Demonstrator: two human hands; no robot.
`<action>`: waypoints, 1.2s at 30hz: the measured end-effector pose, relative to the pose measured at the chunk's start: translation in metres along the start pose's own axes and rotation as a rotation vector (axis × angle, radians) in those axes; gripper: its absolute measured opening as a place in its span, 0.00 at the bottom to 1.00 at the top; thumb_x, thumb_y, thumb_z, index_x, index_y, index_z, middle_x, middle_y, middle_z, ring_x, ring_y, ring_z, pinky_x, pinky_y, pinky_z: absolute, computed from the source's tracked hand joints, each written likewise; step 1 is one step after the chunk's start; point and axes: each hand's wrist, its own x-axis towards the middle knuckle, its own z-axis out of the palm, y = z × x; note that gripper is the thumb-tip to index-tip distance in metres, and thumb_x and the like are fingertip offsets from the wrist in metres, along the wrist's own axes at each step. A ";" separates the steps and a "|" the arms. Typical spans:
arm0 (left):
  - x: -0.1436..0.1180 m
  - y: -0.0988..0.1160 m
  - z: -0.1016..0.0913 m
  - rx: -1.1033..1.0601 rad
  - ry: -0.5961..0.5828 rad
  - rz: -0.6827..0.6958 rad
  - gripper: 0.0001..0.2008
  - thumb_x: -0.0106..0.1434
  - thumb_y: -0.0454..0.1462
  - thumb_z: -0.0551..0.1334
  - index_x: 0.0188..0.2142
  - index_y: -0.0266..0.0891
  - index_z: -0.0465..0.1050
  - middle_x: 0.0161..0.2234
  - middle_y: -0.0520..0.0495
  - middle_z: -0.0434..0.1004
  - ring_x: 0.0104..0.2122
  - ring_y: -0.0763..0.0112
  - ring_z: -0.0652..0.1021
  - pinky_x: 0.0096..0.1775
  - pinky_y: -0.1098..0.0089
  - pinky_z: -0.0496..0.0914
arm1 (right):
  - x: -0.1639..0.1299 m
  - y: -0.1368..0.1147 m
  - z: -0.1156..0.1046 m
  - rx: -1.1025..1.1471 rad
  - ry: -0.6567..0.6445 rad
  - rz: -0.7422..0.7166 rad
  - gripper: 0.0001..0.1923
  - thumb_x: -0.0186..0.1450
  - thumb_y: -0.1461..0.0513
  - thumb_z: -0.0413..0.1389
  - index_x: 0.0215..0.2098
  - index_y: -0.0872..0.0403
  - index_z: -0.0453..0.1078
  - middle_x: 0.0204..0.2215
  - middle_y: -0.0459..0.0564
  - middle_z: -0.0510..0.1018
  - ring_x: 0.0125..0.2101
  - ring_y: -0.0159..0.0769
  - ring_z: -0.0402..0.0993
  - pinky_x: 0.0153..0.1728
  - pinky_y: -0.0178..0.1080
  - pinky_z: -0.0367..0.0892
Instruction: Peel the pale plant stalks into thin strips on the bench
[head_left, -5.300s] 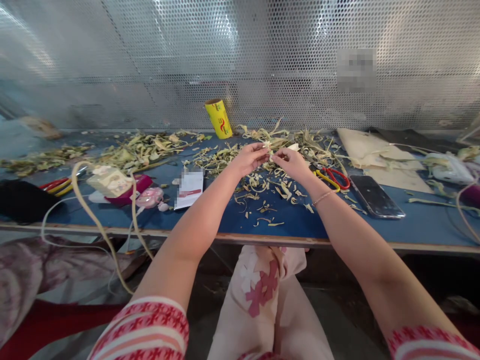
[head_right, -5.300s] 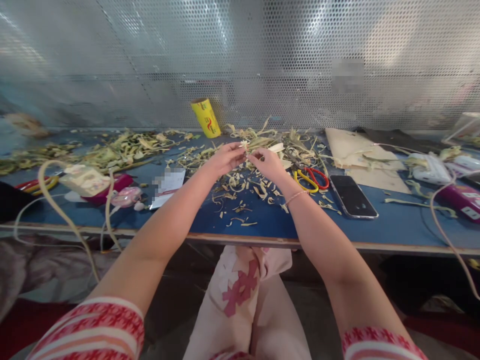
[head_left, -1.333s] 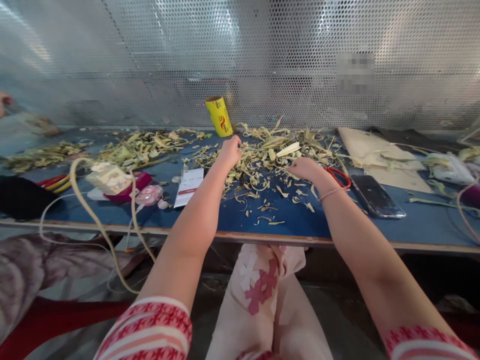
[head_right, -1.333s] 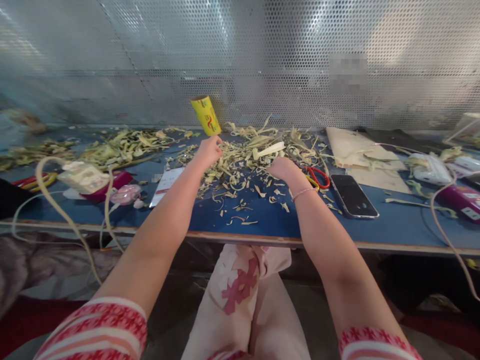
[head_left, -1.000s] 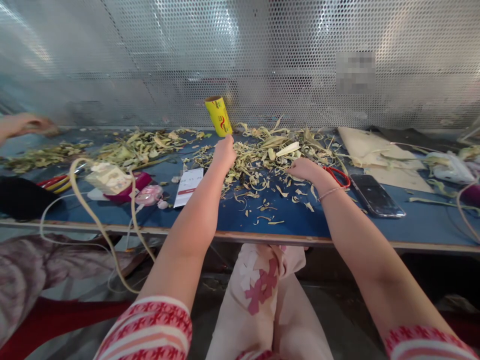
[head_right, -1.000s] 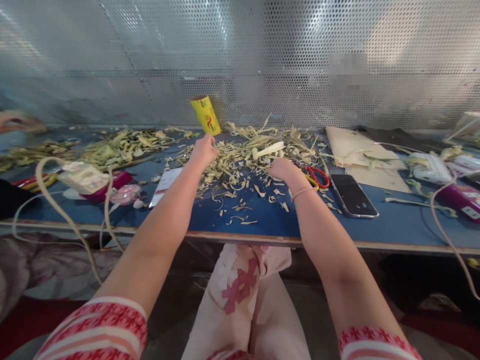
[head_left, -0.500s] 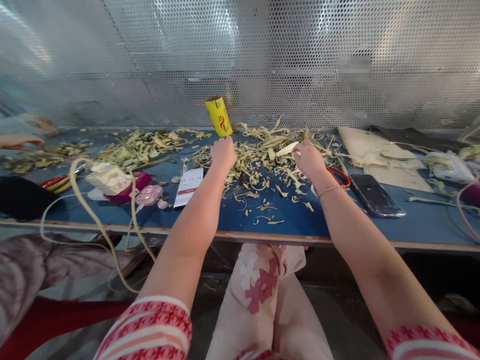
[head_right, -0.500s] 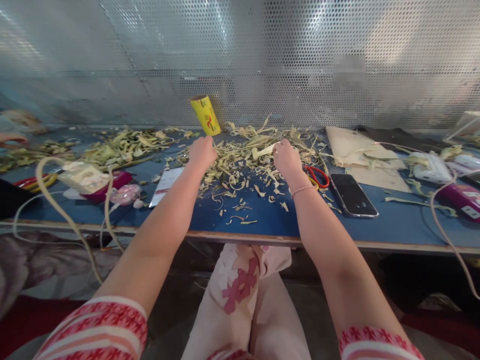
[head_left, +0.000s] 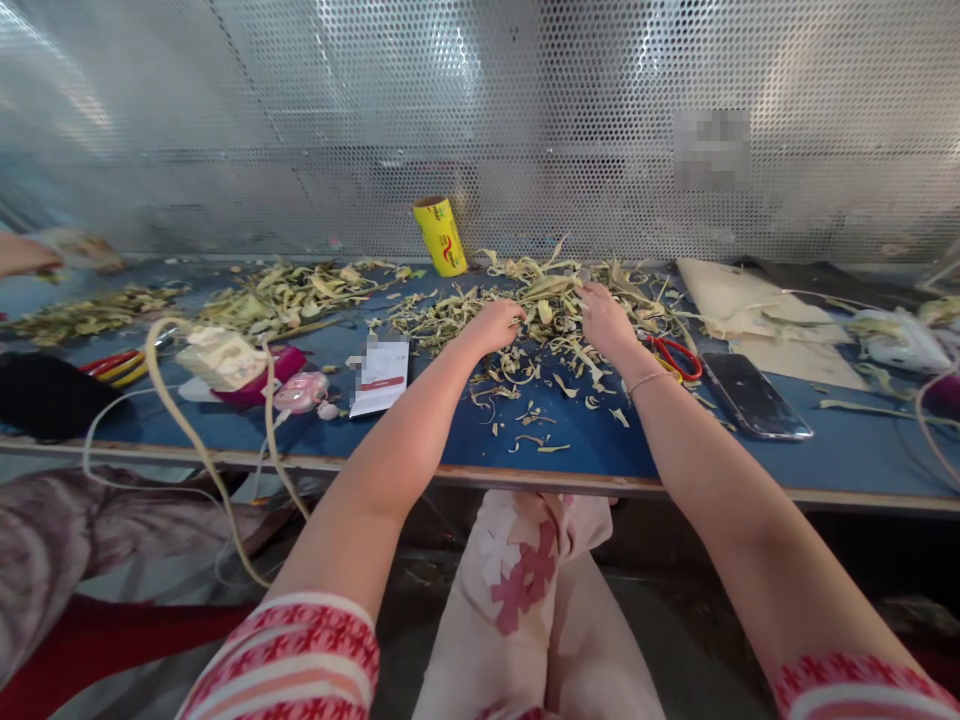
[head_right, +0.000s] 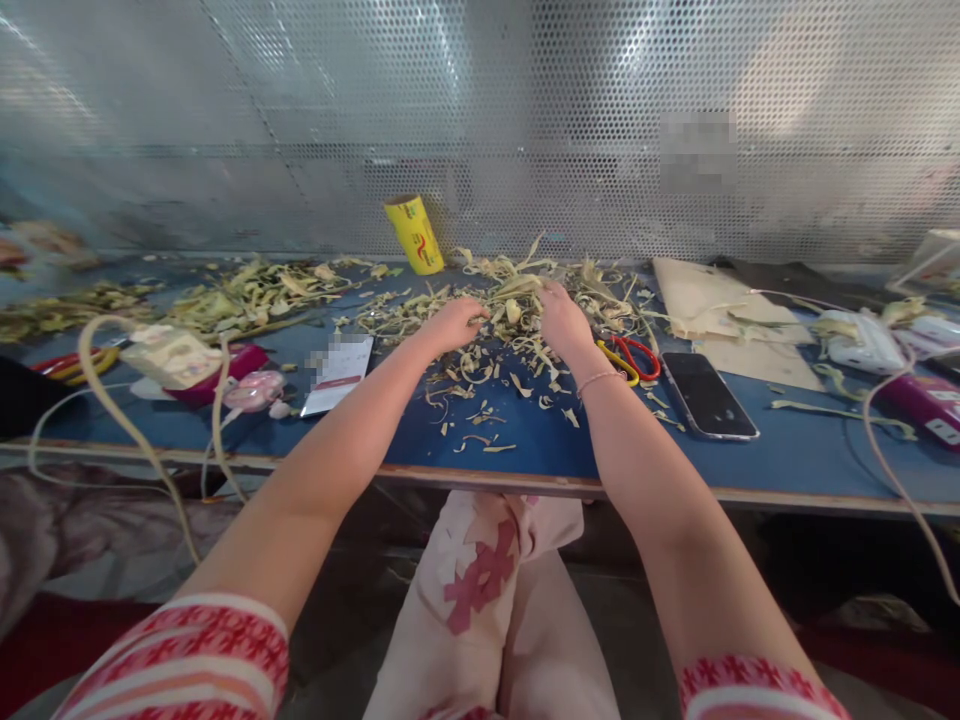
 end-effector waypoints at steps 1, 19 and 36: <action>0.000 0.000 -0.001 -0.005 0.005 0.001 0.15 0.60 0.31 0.54 0.44 0.33 0.74 0.47 0.37 0.75 0.49 0.58 0.74 0.52 0.60 0.67 | 0.001 0.001 -0.002 0.055 0.091 0.029 0.29 0.60 0.72 0.44 0.59 0.59 0.64 0.58 0.59 0.67 0.58 0.44 0.64 0.60 0.48 0.61; 0.003 0.016 -0.005 -0.409 0.050 -0.124 0.21 0.63 0.45 0.58 0.51 0.34 0.69 0.51 0.36 0.74 0.48 0.60 0.76 0.50 0.60 0.69 | 0.004 -0.007 -0.016 1.006 0.233 0.368 0.28 0.57 0.67 0.49 0.57 0.47 0.65 0.54 0.50 0.70 0.23 0.24 0.66 0.19 0.32 0.64; 0.002 0.042 0.002 -1.260 -0.077 -0.185 0.09 0.61 0.33 0.60 0.42 0.35 0.71 0.37 0.44 0.79 0.35 0.71 0.79 0.44 0.63 0.74 | -0.003 -0.034 -0.010 0.980 -0.126 0.093 0.26 0.57 0.64 0.55 0.55 0.50 0.67 0.45 0.50 0.76 0.40 0.34 0.72 0.40 0.39 0.70</action>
